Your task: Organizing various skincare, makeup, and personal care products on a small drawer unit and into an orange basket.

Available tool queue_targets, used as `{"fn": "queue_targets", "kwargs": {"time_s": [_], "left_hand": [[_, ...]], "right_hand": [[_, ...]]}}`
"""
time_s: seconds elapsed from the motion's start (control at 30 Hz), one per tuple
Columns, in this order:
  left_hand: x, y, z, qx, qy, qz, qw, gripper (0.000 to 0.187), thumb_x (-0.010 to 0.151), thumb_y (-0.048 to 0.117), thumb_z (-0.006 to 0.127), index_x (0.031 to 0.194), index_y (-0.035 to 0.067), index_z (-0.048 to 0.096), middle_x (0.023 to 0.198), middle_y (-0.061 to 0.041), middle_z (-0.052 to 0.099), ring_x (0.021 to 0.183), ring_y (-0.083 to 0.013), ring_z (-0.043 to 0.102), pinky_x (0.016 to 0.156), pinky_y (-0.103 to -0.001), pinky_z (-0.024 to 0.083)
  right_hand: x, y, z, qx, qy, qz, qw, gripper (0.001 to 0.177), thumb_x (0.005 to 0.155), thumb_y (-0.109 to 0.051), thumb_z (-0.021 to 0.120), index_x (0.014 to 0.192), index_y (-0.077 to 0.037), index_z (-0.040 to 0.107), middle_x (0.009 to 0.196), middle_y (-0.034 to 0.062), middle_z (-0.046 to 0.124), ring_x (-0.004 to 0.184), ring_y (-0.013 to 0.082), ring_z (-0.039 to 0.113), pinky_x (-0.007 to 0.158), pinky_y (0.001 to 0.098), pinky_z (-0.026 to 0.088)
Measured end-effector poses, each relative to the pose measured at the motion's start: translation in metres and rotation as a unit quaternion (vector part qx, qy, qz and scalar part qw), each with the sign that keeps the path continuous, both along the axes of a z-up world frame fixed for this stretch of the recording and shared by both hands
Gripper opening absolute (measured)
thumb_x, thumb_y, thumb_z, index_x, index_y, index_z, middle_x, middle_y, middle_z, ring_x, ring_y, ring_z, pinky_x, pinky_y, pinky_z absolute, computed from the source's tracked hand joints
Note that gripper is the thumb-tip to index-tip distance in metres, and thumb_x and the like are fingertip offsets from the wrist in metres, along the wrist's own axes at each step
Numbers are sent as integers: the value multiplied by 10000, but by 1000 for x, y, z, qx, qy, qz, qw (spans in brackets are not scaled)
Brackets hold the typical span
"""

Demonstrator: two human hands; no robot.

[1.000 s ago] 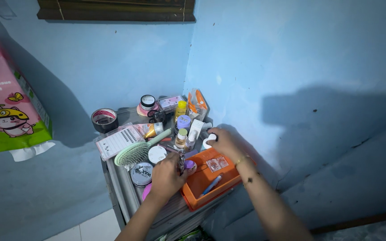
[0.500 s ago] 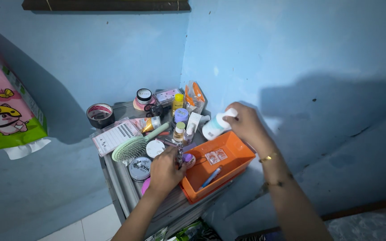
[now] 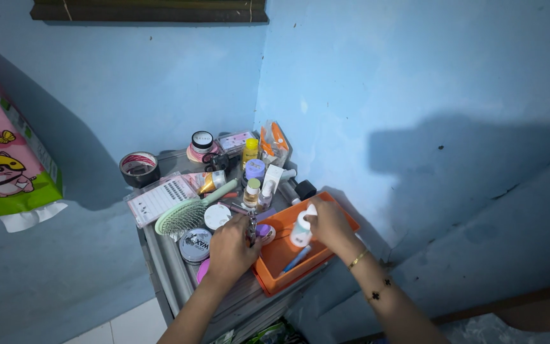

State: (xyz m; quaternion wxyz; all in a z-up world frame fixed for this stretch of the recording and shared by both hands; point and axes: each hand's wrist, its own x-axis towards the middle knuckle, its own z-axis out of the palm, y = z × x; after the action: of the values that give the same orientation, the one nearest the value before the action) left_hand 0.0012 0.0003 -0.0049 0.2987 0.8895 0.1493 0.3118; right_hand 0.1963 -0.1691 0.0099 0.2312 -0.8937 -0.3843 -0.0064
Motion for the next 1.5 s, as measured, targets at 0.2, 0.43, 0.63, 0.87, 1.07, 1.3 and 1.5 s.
{"fn": "queue_targets", "kwargs": {"time_s": [0.2, 0.43, 0.63, 0.87, 1.07, 1.3, 1.5], "left_hand": [[0, -1, 0, -1, -11, 5, 1000, 341, 663, 142, 821, 917, 1, 644, 894, -197, 675, 815, -412, 678, 728, -491, 552], [1, -2, -1, 2, -13, 8, 1000, 304, 670, 138, 816, 884, 8, 643, 888, -188, 681, 819, -406, 681, 724, -488, 555], [0, 0, 1, -16, 20, 9, 1000, 310, 678, 154, 820, 877, 10, 631, 871, -181, 674, 807, -394, 684, 723, -482, 559], [0, 0, -2, -12, -4, 5, 1000, 315, 666, 141, 824, 891, 15, 643, 872, -182, 678, 803, -400, 681, 713, -492, 550], [0, 0, -1, -36, 2, 4, 999, 297, 681, 143, 819, 895, 22, 652, 869, -168, 687, 813, -384, 693, 729, -483, 555], [1, 2, -8, -15, -23, -4, 1000, 349, 646, 133, 828, 919, 12, 647, 878, -186, 677, 801, -397, 683, 715, -491, 552], [1, 1, -3, -18, 7, 8, 1000, 327, 660, 154, 840, 869, 15, 631, 851, -179, 673, 795, -394, 679, 709, -492, 548]], "right_hand": [[7, -3, 5, 14, -12, -15, 1000, 378, 838, -160, 781, 1131, 31, 636, 967, 257, 705, 937, 445, 674, 795, 506, 544], [-2, 6, 23, -7, 59, 22, 998, 329, 824, -182, 801, 1060, -2, 658, 896, 189, 737, 851, 329, 737, 770, 428, 569], [86, -6, -47, 1, 143, 115, 983, 375, 804, -80, 761, 1162, -60, 652, 1030, 113, 725, 977, 229, 714, 802, 366, 589], [56, 4, -42, -318, -45, 93, 942, 121, 882, -160, 722, 968, -87, 764, 1046, 132, 738, 1010, 290, 707, 879, 416, 563], [64, 6, -46, -340, -58, 70, 936, 143, 850, -171, 750, 950, -70, 758, 1048, 147, 715, 1002, 312, 701, 866, 425, 569], [66, 2, -42, -289, -177, -27, 940, 150, 896, -87, 631, 923, -106, 777, 991, 125, 754, 982, 306, 710, 844, 432, 578], [67, 5, -40, -281, -150, -67, 945, 138, 913, -141, 644, 933, -104, 775, 987, 126, 749, 953, 304, 723, 819, 430, 593]]}}
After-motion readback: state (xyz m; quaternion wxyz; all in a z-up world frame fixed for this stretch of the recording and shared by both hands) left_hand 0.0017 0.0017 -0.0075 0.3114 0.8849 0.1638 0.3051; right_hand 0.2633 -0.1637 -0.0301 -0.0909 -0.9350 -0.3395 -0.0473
